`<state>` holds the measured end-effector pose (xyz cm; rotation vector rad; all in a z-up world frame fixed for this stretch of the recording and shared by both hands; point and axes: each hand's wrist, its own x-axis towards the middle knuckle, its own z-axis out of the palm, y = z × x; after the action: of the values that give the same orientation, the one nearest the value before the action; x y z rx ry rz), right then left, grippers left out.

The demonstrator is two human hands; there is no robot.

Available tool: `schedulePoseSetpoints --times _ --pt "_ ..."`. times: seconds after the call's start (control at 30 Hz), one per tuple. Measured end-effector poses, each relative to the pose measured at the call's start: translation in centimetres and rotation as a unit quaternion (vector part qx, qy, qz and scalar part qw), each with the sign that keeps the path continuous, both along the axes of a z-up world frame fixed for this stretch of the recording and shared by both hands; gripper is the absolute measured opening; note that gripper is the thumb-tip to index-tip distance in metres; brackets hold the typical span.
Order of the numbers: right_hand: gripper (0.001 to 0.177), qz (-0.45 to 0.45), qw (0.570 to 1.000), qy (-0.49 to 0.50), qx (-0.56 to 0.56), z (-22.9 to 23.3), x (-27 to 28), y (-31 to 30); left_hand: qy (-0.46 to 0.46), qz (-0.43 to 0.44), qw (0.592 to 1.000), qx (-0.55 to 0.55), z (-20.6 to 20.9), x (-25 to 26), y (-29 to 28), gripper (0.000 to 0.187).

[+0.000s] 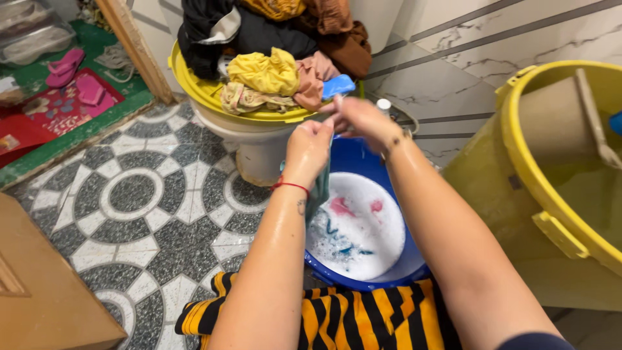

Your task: The person washes clothes by hand in a blue basin, scrubbing soapy fabric and rinsing it with water.

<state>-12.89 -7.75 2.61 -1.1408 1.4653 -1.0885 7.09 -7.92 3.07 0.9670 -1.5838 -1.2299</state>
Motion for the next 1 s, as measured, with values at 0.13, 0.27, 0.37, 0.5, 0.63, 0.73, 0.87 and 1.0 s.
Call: schedulePoseSetpoints --times 0.13,0.27,0.37,0.5,0.63,0.73,0.87,1.0 --pt "0.040 0.157 0.984 -0.072 -0.032 0.7 2.3 8.1 0.176 -0.126 0.974 0.061 2.3 1.0 0.3 0.025" --pt "0.033 -0.008 0.930 -0.308 -0.203 2.8 3.4 11.8 0.485 -0.111 0.843 0.205 1.9 0.8 1.8 0.014" --pt "0.009 -0.204 0.916 -0.311 -0.153 2.9 7.7 12.2 0.508 -0.026 0.825 0.247 -1.2 -3.7 4.3 0.014" --pt "0.028 -0.325 0.881 0.196 -0.282 0.8 10.4 13.9 0.313 0.049 0.907 0.278 -5.7 -7.2 6.0 0.048" --pt "0.036 -0.341 0.867 0.206 -0.299 0.2 7.7 14.0 0.256 -0.009 0.927 0.274 -5.3 -9.4 8.4 0.051" --pt "0.027 -0.295 0.825 0.236 -0.420 -0.6 9.0 15.2 0.304 -0.036 0.893 0.330 -3.8 -8.1 7.8 0.047" --pt "0.025 -0.409 0.853 0.231 -0.226 1.9 7.1 15.8 0.367 -0.083 0.878 0.296 -4.8 -7.3 9.0 0.039" --pt "0.018 -0.297 0.790 0.259 -0.469 1.4 9.5 16.2 0.429 -0.173 0.845 0.267 -6.2 -7.6 6.7 0.045"
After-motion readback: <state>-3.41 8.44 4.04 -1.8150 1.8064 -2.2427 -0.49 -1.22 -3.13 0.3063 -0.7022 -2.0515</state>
